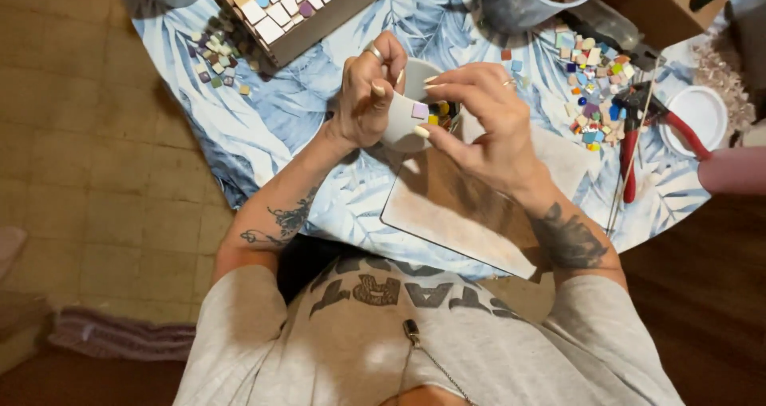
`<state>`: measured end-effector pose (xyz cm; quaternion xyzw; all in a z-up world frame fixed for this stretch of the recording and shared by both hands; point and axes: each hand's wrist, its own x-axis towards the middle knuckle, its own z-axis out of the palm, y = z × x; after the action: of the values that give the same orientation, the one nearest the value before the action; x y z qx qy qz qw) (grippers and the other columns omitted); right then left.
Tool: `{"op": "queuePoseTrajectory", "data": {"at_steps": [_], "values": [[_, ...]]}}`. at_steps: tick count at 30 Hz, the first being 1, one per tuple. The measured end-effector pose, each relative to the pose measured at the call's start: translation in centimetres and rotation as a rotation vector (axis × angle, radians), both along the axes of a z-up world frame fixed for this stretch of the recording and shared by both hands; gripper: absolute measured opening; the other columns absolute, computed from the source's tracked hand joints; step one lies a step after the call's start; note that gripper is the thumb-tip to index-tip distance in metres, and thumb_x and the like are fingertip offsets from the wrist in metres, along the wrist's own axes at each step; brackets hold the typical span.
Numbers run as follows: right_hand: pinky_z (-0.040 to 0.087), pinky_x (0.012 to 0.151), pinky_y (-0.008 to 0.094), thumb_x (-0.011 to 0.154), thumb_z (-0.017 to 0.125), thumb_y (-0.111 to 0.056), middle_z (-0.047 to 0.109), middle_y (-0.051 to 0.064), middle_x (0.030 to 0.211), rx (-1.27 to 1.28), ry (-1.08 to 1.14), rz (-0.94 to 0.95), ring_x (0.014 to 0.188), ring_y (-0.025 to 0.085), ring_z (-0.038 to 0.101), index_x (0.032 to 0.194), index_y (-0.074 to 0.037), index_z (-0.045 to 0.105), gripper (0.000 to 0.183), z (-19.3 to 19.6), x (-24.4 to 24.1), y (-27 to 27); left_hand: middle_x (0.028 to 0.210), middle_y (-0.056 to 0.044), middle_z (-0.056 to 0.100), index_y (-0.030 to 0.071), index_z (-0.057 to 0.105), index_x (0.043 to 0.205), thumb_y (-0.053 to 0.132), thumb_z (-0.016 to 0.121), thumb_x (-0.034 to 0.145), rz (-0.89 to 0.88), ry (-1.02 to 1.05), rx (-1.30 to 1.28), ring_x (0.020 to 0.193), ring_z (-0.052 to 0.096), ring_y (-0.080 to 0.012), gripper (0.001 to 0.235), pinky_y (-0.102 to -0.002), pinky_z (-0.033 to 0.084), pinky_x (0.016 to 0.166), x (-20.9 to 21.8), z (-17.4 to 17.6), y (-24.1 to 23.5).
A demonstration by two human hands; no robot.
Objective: Decorating a ceramic cup by gluing small colorful mosaic tiles onto its surface.
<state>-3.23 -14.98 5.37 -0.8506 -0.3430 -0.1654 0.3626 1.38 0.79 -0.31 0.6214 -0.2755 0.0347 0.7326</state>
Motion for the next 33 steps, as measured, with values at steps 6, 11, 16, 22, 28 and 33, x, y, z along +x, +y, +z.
{"op": "queuePoseTrajectory", "data": {"at_steps": [6, 11, 16, 22, 28, 33], "values": [[0.041, 0.077, 0.037, 0.082, 0.062, -0.014, 0.058, 0.016, 0.090, 0.018, -0.030, -0.021, 0.084, 0.029, 0.053, 0.090, 0.005, 0.058, 0.021, -1.0, 0.0, 1.0, 0.061, 0.000, 0.034, 0.007, 0.035, 0.066, 0.074, 0.022, 0.074, 0.059, -0.065, 0.103, 0.052, 0.032, -0.0102, 0.068, -0.024, 0.025, 0.047, 0.0, -0.3, -0.3], [0.040, 0.076, 0.035, 0.082, 0.063, -0.013, 0.060, 0.013, 0.087, 0.019, -0.055, -0.069, 0.083, 0.028, 0.052, 0.087, 0.002, 0.061, 0.016, -1.3, 0.1, 1.1, 0.066, -0.002, 0.035, 0.006, 0.036, 0.064, 0.072, 0.016, 0.076, 0.108, -0.145, 0.171, 0.056, 0.034, -0.0135, 0.070, -0.026, 0.028, 0.051, -0.1, -0.3, -0.4], [0.041, 0.074, 0.035, 0.081, 0.064, -0.012, 0.061, 0.012, 0.083, 0.016, -0.086, -0.082, 0.081, 0.028, 0.053, 0.082, 0.001, 0.061, 0.014, -1.7, 0.3, 1.0, 0.062, -0.001, 0.034, 0.006, 0.035, 0.068, 0.073, 0.023, 0.075, 0.088, -0.097, 0.109, 0.050, 0.034, -0.0106, 0.068, -0.023, 0.026, 0.045, -0.1, -0.4, -0.4], [0.040, 0.073, 0.035, 0.081, 0.064, -0.012, 0.061, 0.012, 0.081, 0.030, -0.083, -0.079, 0.081, 0.028, 0.052, 0.081, 0.002, 0.062, 0.014, -1.7, 0.4, 0.9, 0.065, -0.002, 0.033, 0.006, 0.035, 0.064, 0.072, 0.023, 0.076, 0.102, -0.120, 0.098, 0.052, 0.032, -0.0115, 0.068, -0.024, 0.025, 0.046, 0.1, -0.8, -0.6], [0.039, 0.072, 0.036, 0.079, 0.066, -0.011, 0.061, 0.012, 0.081, 0.018, -0.078, -0.091, 0.082, 0.027, 0.052, 0.082, 0.002, 0.062, 0.014, -1.7, 0.3, 0.9, 0.062, -0.001, 0.034, 0.007, 0.035, 0.066, 0.073, 0.025, 0.075, 0.093, -0.093, 0.092, 0.052, 0.032, -0.0107, 0.067, -0.023, 0.026, 0.046, 0.0, -0.6, -0.6], [0.039, 0.072, 0.036, 0.079, 0.067, -0.013, 0.061, 0.011, 0.081, 0.013, -0.079, -0.106, 0.083, 0.027, 0.051, 0.083, 0.001, 0.064, 0.015, -1.9, 0.3, 0.8, 0.060, -0.001, 0.035, 0.007, 0.035, 0.066, 0.073, 0.026, 0.074, 0.088, -0.081, 0.097, 0.050, 0.033, -0.0100, 0.067, -0.023, 0.026, 0.046, 0.0, -0.7, -0.5]]}}
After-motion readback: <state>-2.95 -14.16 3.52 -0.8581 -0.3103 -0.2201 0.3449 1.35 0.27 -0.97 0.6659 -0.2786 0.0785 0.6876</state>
